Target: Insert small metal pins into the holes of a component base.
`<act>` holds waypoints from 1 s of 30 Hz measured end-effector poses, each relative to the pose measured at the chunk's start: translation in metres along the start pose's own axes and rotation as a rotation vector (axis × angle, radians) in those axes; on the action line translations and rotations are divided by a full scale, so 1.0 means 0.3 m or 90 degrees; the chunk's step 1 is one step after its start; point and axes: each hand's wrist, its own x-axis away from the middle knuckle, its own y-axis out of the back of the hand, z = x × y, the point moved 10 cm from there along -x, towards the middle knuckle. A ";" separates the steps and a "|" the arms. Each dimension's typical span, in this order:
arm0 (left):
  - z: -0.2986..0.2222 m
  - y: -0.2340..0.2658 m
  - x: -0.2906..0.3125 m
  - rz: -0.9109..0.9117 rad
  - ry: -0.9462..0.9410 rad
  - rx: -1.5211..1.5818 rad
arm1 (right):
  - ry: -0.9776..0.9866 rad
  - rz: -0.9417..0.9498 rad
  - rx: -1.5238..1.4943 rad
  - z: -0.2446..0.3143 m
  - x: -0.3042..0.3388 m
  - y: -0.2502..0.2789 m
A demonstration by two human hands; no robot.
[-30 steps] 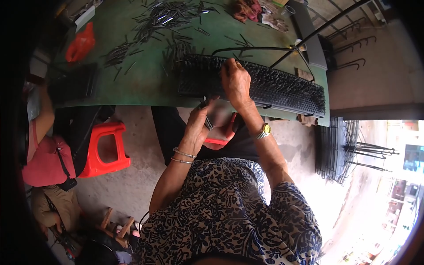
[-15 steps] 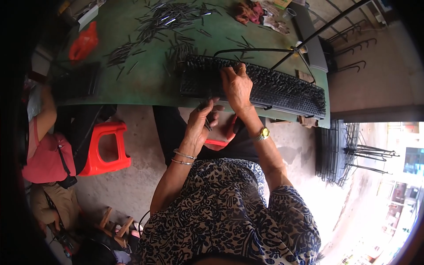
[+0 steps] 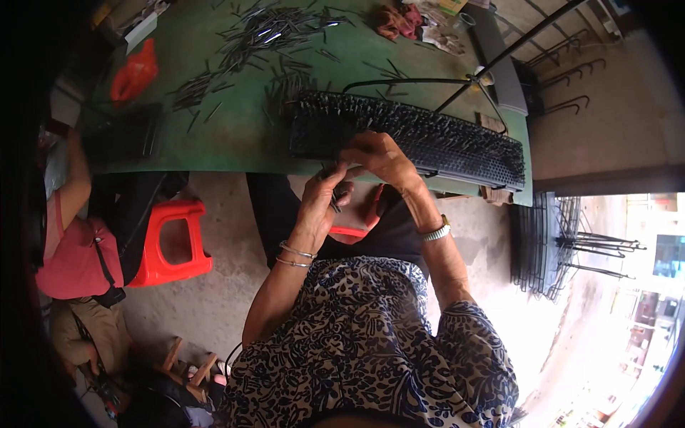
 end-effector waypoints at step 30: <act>-0.014 0.042 -0.006 -0.032 0.007 -0.108 | 0.026 -0.235 0.042 0.018 -0.017 0.113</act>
